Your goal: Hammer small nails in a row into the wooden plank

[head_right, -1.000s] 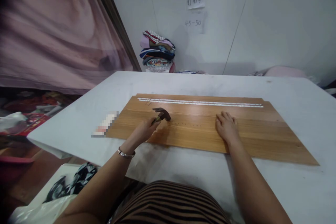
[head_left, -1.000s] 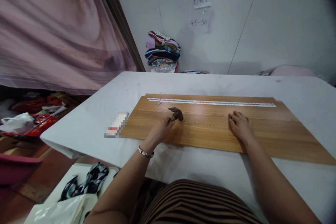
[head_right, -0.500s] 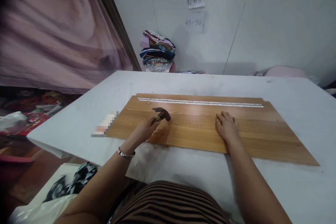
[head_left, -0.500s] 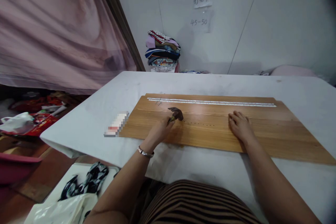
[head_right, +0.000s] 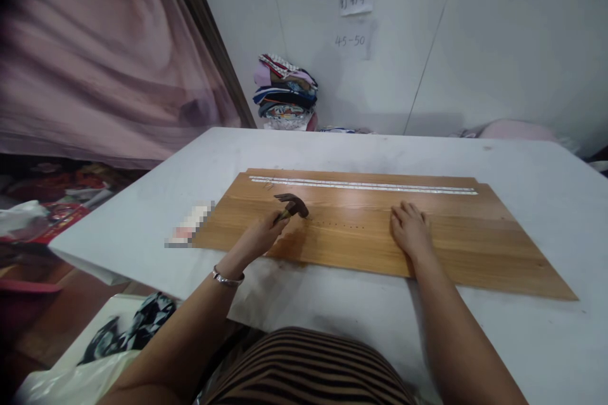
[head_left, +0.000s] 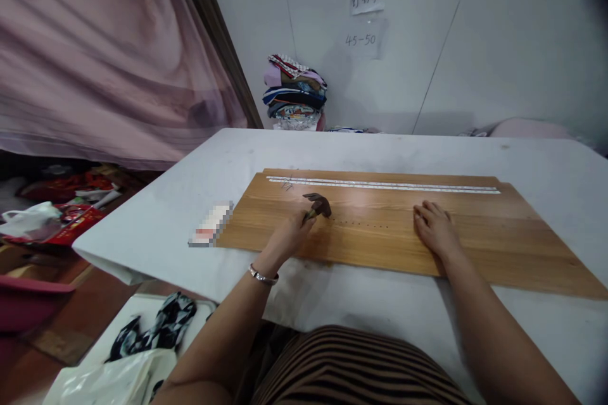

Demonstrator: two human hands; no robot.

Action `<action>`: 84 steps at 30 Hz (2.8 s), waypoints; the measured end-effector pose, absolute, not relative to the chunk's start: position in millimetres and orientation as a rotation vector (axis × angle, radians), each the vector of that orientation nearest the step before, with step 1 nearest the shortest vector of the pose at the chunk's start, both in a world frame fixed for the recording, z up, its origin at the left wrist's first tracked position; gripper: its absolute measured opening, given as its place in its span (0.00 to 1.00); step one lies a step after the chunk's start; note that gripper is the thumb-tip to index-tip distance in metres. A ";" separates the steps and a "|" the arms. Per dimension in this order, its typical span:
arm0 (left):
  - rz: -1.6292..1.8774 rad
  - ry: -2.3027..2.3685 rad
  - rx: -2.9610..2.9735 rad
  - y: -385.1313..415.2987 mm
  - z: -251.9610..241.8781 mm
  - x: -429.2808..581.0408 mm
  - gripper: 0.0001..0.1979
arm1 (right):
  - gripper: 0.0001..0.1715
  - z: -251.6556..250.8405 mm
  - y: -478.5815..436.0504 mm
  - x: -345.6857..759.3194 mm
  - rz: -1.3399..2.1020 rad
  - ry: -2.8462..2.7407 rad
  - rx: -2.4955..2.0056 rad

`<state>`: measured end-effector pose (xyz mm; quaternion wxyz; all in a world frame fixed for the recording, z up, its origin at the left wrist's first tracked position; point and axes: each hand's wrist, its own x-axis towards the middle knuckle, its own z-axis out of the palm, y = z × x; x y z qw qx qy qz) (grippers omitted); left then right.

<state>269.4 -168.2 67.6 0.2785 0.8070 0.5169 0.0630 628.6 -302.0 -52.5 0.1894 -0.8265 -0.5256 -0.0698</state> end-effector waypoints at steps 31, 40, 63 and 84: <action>0.193 1.375 2.183 -167.0 65.8 268.7 0.15 | 0.24 -53.1 -302.2 628.5 -0.184 -1.463 -2.277; 0.139 1.370 2.191 -168.7 64.7 270.1 0.15 | 0.25 -53.6 -302.1 629.1 -0.195 -1.480 -2.273; 0.176 1.378 2.181 -168.0 69.2 269.0 0.14 | 0.25 -53.6 -301.5 629.4 -0.194 -1.475 -2.298; 0.174 1.365 2.183 -168.0 63.9 268.9 0.13 | 0.24 -55.6 -301.5 630.6 -0.223 -1.485 -2.294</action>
